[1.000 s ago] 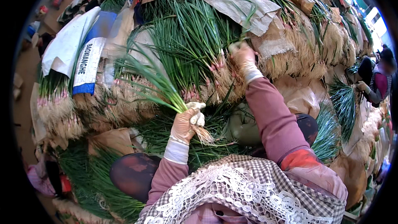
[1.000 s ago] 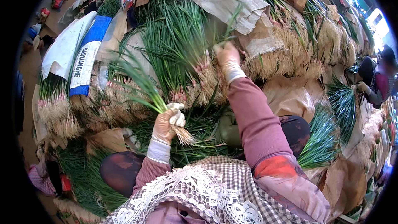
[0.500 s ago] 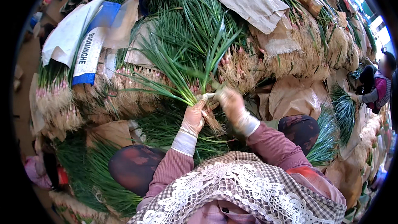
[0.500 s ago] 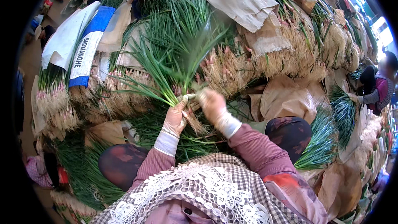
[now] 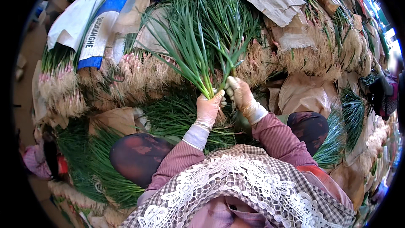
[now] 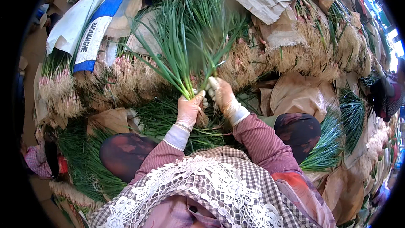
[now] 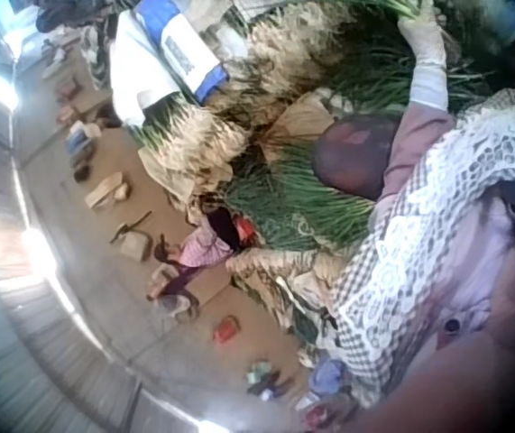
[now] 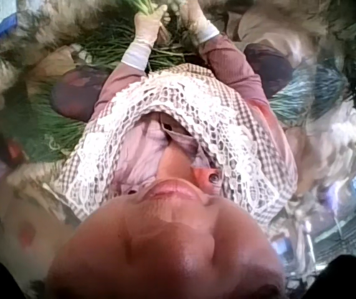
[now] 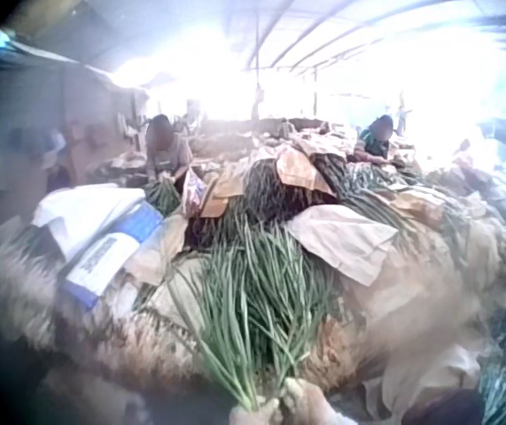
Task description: The person sorts through green onions by hand, separating individual stalks from a pile on the floor and grouping them together.
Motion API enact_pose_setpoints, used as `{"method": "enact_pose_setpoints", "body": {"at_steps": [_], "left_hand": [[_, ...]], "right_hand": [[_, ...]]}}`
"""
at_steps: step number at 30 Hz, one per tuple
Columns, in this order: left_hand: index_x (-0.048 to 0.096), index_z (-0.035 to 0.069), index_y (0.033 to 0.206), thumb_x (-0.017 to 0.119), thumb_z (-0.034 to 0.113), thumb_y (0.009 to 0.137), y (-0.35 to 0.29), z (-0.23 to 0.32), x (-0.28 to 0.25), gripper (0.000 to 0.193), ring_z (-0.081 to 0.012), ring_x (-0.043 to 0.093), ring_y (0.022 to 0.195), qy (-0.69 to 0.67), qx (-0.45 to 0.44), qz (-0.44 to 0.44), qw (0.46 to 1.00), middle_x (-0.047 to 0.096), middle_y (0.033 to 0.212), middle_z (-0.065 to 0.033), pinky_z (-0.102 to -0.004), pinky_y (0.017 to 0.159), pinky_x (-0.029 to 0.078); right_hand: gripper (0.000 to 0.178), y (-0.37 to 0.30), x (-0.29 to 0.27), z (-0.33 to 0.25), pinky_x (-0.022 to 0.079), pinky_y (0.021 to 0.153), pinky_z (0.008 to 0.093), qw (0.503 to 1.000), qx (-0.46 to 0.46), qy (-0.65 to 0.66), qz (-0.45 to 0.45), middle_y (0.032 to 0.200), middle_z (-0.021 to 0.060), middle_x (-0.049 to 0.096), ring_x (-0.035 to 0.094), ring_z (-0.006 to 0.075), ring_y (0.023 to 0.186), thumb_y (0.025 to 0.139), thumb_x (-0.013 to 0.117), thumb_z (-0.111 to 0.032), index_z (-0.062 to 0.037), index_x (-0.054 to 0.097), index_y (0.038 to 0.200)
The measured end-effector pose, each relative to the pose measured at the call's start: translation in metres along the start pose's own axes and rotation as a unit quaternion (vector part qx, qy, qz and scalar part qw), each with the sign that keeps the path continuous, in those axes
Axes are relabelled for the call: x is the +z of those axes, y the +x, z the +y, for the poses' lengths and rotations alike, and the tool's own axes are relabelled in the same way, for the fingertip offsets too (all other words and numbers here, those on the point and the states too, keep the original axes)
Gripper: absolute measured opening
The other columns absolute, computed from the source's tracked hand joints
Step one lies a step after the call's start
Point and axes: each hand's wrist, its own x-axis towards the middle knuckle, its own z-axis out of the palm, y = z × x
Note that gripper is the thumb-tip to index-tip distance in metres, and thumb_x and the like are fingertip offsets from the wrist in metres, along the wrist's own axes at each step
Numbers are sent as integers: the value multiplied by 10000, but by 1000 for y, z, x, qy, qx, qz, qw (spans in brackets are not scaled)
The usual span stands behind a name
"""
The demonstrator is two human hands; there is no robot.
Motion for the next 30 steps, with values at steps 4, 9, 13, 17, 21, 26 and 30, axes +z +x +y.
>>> {"method": "enact_pose_setpoints", "body": {"at_steps": [4, 9, 13, 17, 21, 26, 30], "left_hand": [[518, 8, 857, 533, 166, 785, 0, 14, -1, 174, -122, 514, 489, -69, -52, -63, 994, 544, 630, -42, -239, 425, 435], [517, 21, 866, 485, 252, 812, -2, 18, 0, 239, -128, 484, 473, -165, -102, -85, 977, 526, 637, -34, -251, 420, 416], [522, 15, 783, 468, 293, 817, -1, 16, -4, 286, -133, 446, 418, -153, -145, -68, 975, 478, 541, -30, -259, 394, 390], [530, 7, 699, 457, 292, 823, -2, 10, -7, 319, -131, 408, 359, -91, -137, -11, 986, 436, 460, -37, -258, 346, 361], [537, 3, 761, 470, 249, 822, -6, 16, -2, 261, -122, 416, 370, -51, -107, -66, 991, 482, 515, -49, -242, 326, 357], [516, 25, 772, 477, 287, 813, -7, 15, 0, 268, -121, 419, 380, -83, -110, -67, 988, 498, 557, -41, -251, 344, 372], [500, 50, 692, 481, 393, 788, -5, 8, -4, 357, -129, 393, 362, -115, -162, -83, 977, 427, 467, -12, -257, 346, 340]], "right_hand": [[369, 15, -12, -2, 242, 353, 189, 925, 224, 260, -162, 485, -50, 347, 286, 58, 381, 828, 397, -380, -31, 513, 800], [262, 29, 11, -13, 313, 355, 202, 910, 165, 300, -233, 507, -33, 404, 374, 78, 390, 831, 446, -277, -26, 508, 875], [139, 21, 17, 2, 370, 460, 197, 996, 8, 42, -85, 670, -12, 506, 457, 75, 542, 795, 512, -155, -16, 518, 798], [107, 20, 3, 10, 378, 515, 215, 942, 27, -159, -293, 702, 27, 519, 453, 100, 583, 775, 469, -68, 18, 529, 798], [284, 29, 0, 10, 255, 339, 224, 918, 246, 237, -203, 458, -48, 354, 316, 72, 365, 814, 445, -330, -63, 532, 773], [249, 27, 10, -6, 264, 338, 224, 947, 194, 198, -160, 472, -28, 407, 311, 79, 353, 790, 501, -290, -46, 545, 772], [225, 30, 11, 14, 428, 550, 279, 922, -8, -368, -117, 661, 56, 561, 512, 149, 599, 724, 562, -183, 29, 559, 800]]}}
